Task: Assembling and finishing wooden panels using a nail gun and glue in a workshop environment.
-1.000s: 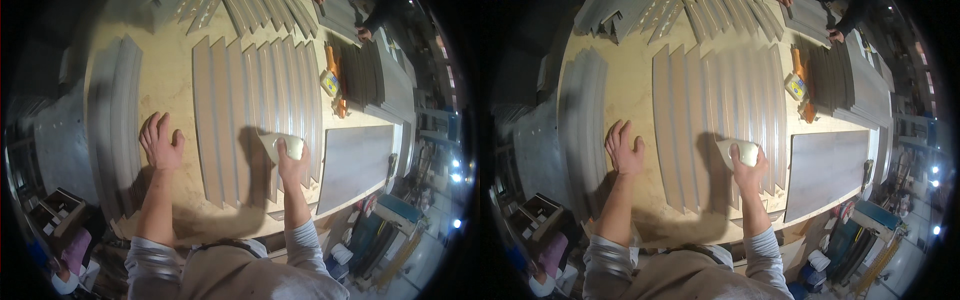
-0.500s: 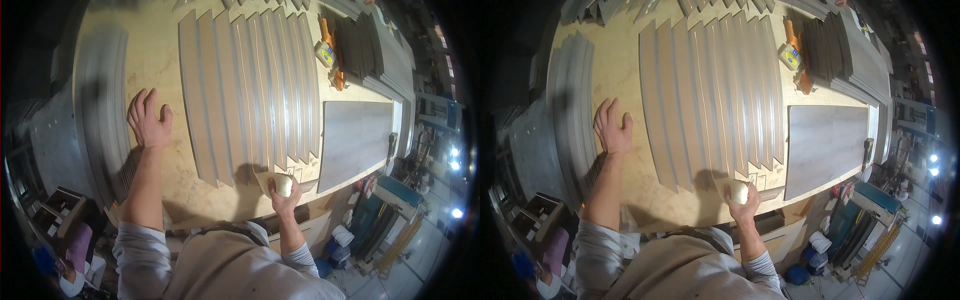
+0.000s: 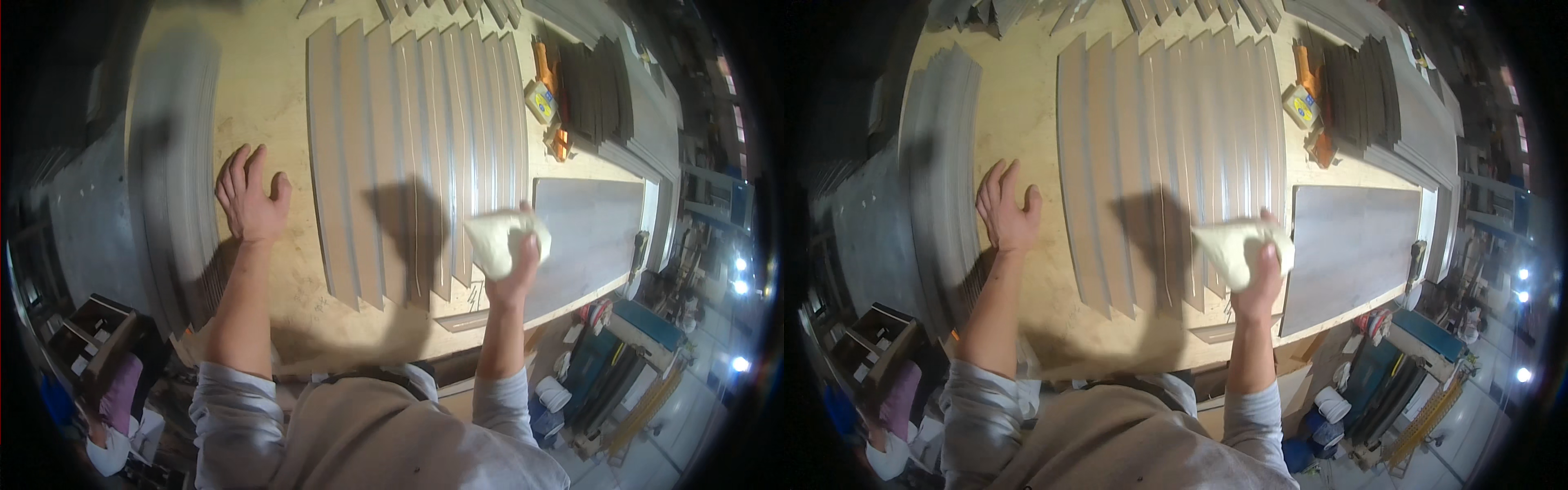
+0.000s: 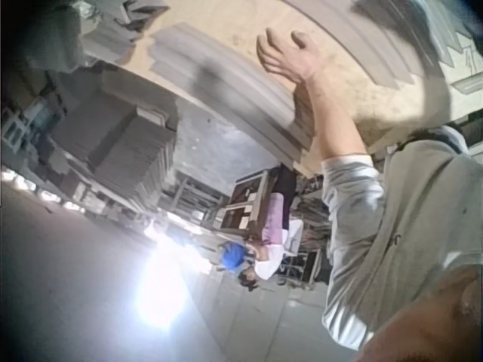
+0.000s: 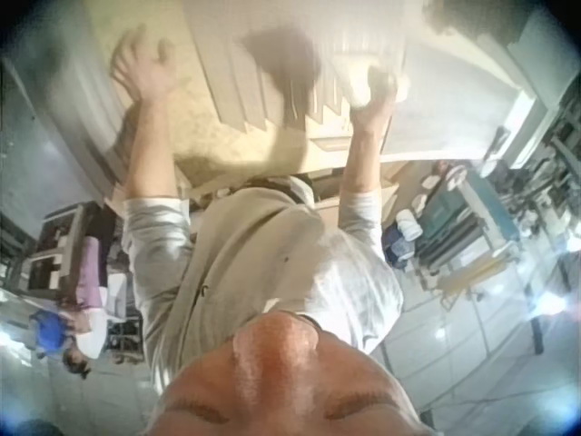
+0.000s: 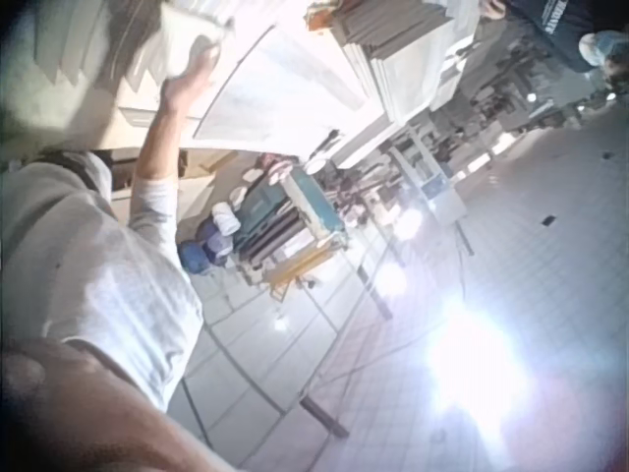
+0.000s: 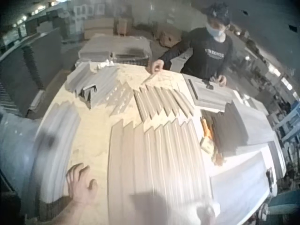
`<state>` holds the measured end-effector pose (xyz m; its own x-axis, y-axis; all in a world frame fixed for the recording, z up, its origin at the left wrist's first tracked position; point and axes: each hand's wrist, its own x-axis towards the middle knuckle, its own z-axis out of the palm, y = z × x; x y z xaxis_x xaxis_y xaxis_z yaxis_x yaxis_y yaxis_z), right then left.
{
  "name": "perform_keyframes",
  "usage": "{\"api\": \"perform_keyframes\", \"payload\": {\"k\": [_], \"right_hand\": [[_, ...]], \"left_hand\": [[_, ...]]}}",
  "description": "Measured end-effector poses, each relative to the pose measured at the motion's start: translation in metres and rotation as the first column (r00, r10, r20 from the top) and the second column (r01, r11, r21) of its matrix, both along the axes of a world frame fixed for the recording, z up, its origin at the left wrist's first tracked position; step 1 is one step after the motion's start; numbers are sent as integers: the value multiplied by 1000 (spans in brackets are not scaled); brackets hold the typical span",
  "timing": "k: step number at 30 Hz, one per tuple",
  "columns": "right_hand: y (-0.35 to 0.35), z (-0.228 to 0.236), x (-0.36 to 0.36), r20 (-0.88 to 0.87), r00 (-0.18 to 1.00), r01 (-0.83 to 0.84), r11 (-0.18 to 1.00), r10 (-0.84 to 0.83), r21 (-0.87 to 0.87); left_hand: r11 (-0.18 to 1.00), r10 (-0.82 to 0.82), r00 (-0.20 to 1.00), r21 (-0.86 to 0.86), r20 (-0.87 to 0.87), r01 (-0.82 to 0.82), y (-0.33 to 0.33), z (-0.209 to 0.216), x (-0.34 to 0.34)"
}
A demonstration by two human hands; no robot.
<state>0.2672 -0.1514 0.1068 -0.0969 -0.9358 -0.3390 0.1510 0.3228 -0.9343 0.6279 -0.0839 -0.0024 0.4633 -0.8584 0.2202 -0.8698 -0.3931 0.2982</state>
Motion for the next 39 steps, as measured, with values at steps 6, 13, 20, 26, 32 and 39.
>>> {"api": "perform_keyframes", "payload": {"k": [6,13,20,26,32,39], "right_hand": [[-115,-25,106,-370,928,-101,981,34,-164],[-191,-39,189,-599,799,-234,944,52,-231],[-226,-56,204,-643,766,-207,939,-19,-274],[-185,-40,187,-655,755,-210,955,23,-209],[-115,-38,143,-644,765,-194,955,5,-223],[-18,-30,87,-692,716,-205,976,97,-75]], "left_hand": [[1000,27,999,11,-45,-26,0,5,-4],[999,27,996,20,-91,-25,-1,16,-3],[999,23,994,25,-106,-21,-5,17,-1],[1000,14,995,6,-96,-14,-1,17,-1],[1000,9,995,20,-95,-7,-5,20,-6],[999,21,996,33,-85,-18,1,14,-4]]}}
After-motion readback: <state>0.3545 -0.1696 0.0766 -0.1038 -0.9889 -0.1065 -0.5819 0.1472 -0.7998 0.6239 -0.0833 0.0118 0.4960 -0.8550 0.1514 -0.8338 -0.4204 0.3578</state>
